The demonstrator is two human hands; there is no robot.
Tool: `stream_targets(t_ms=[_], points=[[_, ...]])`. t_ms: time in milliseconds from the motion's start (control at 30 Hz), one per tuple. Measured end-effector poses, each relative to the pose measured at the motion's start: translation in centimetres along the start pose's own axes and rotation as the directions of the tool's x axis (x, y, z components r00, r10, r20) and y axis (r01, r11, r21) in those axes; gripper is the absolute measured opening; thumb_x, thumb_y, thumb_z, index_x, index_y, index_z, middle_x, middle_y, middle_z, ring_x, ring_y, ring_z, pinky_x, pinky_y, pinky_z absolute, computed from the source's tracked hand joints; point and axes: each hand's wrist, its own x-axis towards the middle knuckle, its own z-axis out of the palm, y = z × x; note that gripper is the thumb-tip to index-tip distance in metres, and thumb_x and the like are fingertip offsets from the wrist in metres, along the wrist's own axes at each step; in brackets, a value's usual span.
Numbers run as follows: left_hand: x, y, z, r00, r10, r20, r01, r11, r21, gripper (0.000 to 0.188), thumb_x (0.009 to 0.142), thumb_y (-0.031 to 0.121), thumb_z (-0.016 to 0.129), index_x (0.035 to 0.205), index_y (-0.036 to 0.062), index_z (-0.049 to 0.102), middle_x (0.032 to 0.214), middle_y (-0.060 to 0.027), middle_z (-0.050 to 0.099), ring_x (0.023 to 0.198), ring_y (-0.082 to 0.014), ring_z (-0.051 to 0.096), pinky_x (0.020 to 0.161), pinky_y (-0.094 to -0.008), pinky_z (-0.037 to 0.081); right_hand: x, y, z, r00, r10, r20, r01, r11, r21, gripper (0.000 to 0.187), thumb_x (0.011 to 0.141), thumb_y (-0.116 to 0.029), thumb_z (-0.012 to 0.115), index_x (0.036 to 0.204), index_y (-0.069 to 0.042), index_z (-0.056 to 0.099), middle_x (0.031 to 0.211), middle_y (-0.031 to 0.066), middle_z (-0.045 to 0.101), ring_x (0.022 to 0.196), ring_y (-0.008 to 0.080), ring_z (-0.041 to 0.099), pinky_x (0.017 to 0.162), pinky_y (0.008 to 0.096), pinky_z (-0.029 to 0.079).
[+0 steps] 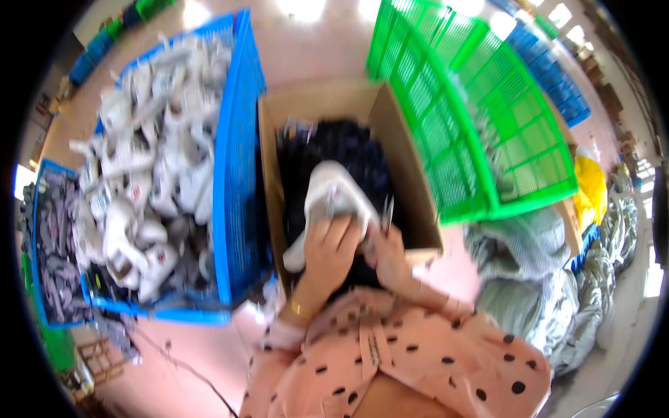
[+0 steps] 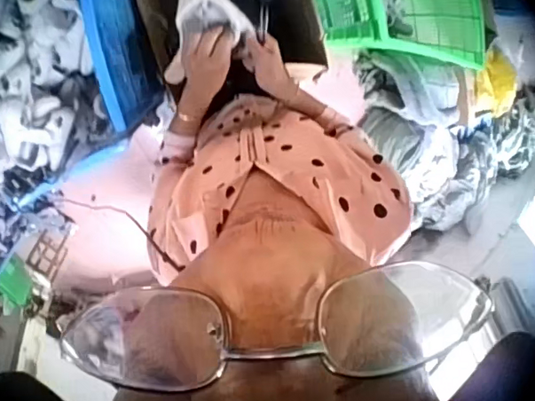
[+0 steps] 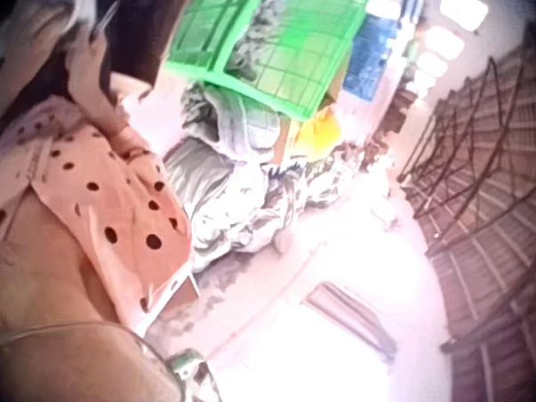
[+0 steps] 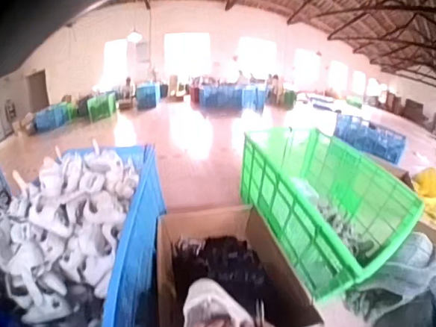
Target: The person uses a pair of scissors to trim excess fabric and threads from the edges of white slip-on shoes. They handle the shoes one at a time, picking them from a blue basket, trimming the material, and placing them into a green basket.
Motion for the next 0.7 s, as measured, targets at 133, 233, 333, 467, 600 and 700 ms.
stream_targets(t_ms=[133, 233, 333, 467, 600, 700], points=[[-0.4, 0.5, -0.7, 0.999, 0.022, -0.044, -0.019, 0.997, 0.079, 0.023, 0.078, 0.009, 0.072, 0.101, 0.0099, 0.070, 0.109, -0.0045, 0.063, 0.100, -0.0260, 0.057, 0.084, -0.0352, 0.047, 0.0, 0.0, 0.7, 0.999, -0.029, 0.045, 0.019, 0.978, 0.208, 0.015, 0.102, -0.023, 0.053, 0.097, -0.009, 0.056, 0.071, -0.0038, 0.052, 0.047, 0.0016, 0.036, 0.041, 0.0185, 0.027], [-1.0, 1.5, -1.9, 0.997, -0.070, -0.034, 0.075, 0.983, 0.167, 0.024, 0.082, 0.025, 0.074, 0.105, 0.0170, 0.071, 0.122, -0.0015, 0.060, 0.122, -0.0231, 0.046, 0.103, -0.0419, 0.036, -0.7, 0.3, 0.8, 0.990, -0.062, 0.126, 0.024, 0.959, 0.282, 0.015, 0.103, -0.025, 0.051, 0.098, -0.010, 0.053, 0.073, -0.0044, 0.053, 0.047, 0.0014, 0.035, 0.043, 0.0186, 0.027], [-1.4, 2.3, -2.8, 0.991, -0.109, 0.072, 0.091, 0.971, 0.221, 0.031, 0.082, 0.031, 0.073, 0.111, 0.0202, 0.069, 0.125, -0.0007, 0.059, 0.125, -0.0231, 0.046, 0.108, -0.0452, 0.029, -1.0, -0.1, 0.6, 0.994, 0.025, 0.109, -0.055, 0.959, 0.278, 0.012, 0.103, -0.025, 0.051, 0.100, -0.013, 0.053, 0.075, -0.0048, 0.053, 0.049, 0.0013, 0.035, 0.044, 0.0185, 0.028], [-2.4, 1.3, -4.3, 0.946, 0.080, 0.316, -0.187, 0.927, 0.326, 0.037, 0.082, 0.032, 0.071, 0.118, 0.0275, 0.064, 0.126, 0.0013, 0.058, 0.125, -0.0188, 0.048, 0.112, -0.0449, 0.025, -0.9, 1.1, -1.9, 0.950, 0.109, 0.292, -0.200, 0.932, 0.302, 0.015, 0.104, -0.028, 0.048, 0.103, -0.014, 0.054, 0.074, -0.0059, 0.051, 0.050, 0.0016, 0.033, 0.045, 0.0186, 0.027], [-3.9, 1.1, -3.9, 0.950, 0.220, 0.221, -0.296, 0.863, 0.409, 0.031, 0.087, 0.027, 0.067, 0.116, 0.0304, 0.063, 0.123, 0.0052, 0.058, 0.119, -0.0148, 0.052, 0.110, -0.0436, 0.030, -2.1, 2.1, -2.6, 0.912, 0.239, 0.332, -0.333, 0.905, 0.264, 0.019, 0.105, -0.030, 0.045, 0.106, -0.014, 0.055, 0.074, -0.0064, 0.049, 0.050, 0.0017, 0.032, 0.045, 0.0186, 0.026], [-4.2, 1.1, -3.8, 0.933, 0.263, 0.245, -0.345, 0.845, 0.408, 0.027, 0.087, 0.028, 0.066, 0.114, 0.0308, 0.064, 0.119, 0.0077, 0.059, 0.116, -0.0112, 0.053, 0.108, -0.0431, 0.031, -2.6, 2.3, -2.7, 0.906, 0.287, 0.310, -0.368, 0.897, 0.244, 0.019, 0.105, -0.031, 0.045, 0.107, -0.016, 0.055, 0.073, -0.0070, 0.048, 0.049, 0.0011, 0.032, 0.044, 0.0185, 0.026]])
